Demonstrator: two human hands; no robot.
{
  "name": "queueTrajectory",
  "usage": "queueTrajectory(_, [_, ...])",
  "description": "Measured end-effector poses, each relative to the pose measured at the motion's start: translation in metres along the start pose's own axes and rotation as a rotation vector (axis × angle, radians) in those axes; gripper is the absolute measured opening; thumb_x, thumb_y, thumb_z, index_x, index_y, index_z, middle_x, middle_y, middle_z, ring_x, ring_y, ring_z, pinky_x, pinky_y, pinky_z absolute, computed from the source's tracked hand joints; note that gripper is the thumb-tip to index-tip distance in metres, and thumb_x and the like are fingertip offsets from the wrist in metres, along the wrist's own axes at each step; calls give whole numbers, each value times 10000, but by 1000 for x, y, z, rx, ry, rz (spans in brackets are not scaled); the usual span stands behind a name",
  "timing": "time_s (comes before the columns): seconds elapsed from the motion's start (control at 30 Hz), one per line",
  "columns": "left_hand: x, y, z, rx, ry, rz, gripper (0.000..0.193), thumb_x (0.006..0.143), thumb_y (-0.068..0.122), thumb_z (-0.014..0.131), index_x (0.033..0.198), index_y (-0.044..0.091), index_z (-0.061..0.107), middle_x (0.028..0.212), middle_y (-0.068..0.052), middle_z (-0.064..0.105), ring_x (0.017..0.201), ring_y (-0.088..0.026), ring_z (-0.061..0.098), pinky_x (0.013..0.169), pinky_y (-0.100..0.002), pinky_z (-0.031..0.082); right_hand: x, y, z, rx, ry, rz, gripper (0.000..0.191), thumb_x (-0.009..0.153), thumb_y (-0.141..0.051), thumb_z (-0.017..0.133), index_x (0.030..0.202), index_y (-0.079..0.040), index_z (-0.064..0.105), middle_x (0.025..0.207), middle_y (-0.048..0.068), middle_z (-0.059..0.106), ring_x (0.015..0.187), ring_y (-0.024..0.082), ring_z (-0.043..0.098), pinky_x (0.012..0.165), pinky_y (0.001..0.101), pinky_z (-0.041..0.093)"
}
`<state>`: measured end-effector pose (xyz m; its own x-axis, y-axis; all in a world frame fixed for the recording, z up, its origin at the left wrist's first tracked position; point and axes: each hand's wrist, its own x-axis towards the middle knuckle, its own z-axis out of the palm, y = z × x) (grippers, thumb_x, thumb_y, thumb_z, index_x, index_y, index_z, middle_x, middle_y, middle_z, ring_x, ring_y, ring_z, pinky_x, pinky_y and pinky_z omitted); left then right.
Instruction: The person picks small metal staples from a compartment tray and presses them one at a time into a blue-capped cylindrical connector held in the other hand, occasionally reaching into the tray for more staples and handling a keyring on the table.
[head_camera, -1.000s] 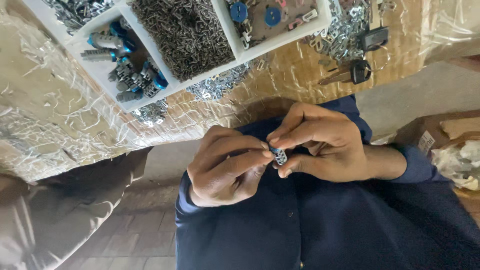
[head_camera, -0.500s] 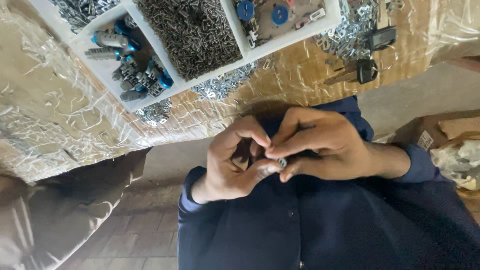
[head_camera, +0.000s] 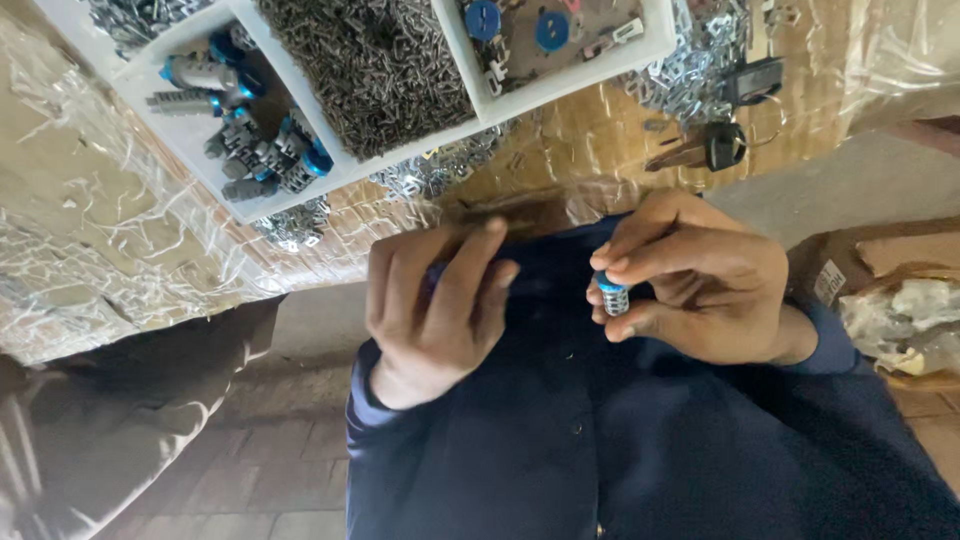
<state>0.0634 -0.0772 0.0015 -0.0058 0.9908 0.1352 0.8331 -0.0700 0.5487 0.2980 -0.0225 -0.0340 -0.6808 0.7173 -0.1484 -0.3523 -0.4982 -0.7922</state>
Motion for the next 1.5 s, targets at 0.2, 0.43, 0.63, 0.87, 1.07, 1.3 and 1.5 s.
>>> queueTrajectory(0.2, [-2,-9,8,115,-36,119,322,989,174,886,1268,113,738,1136,-77,629,1102,-302,584,943,-399,550,4,-1,2,-33,-130,-30,309,954,126,749,1240,70,648,1311,177,571,1062,228,726,899,305,706])
queueTrajectory(0.43, [-49,-25,4,-281,156,-56,231,950,-8,792,1098,114,664,1061,-31,690,1018,-238,655,835,-331,555,9,12,14,71,5,13,297,989,90,717,1271,88,623,1330,205,572,1061,219,732,899,310,706])
queueTrajectory(0.63, [-44,-13,14,-539,67,150,253,896,-27,799,1103,25,664,1037,-94,698,972,-251,651,839,-385,570,12,15,16,-189,-44,-51,307,936,66,752,1221,89,640,1287,208,596,1035,199,719,851,264,682])
queueTrajectory(0.87, [-10,-13,-6,-500,-111,151,297,764,25,832,1053,82,789,948,-68,594,875,-234,603,757,-376,528,16,13,21,-112,1,22,286,930,47,778,1198,85,686,1233,198,595,1042,207,746,873,272,711])
queueTrajectory(1.07, [-10,5,6,-630,-112,-187,290,942,167,842,1180,97,693,1036,-64,584,807,-189,611,709,-325,538,10,6,1,-290,-41,-58,361,790,55,852,1110,91,690,1174,195,639,981,240,720,837,294,655])
queueTrajectory(1.3, [18,9,15,245,-74,-22,515,912,400,814,1249,16,752,1012,-122,567,858,-285,588,730,-379,538,-7,-3,-1,-78,71,-32,354,904,146,757,1235,84,645,1235,188,582,1007,228,746,852,302,703])
queueTrajectory(1.5, [-12,-20,-5,-37,-154,242,240,999,66,813,1203,69,687,1096,-95,647,1013,-274,642,878,-361,565,3,3,2,-66,36,-41,327,923,142,730,1230,82,635,1282,189,578,1026,235,750,841,294,725])
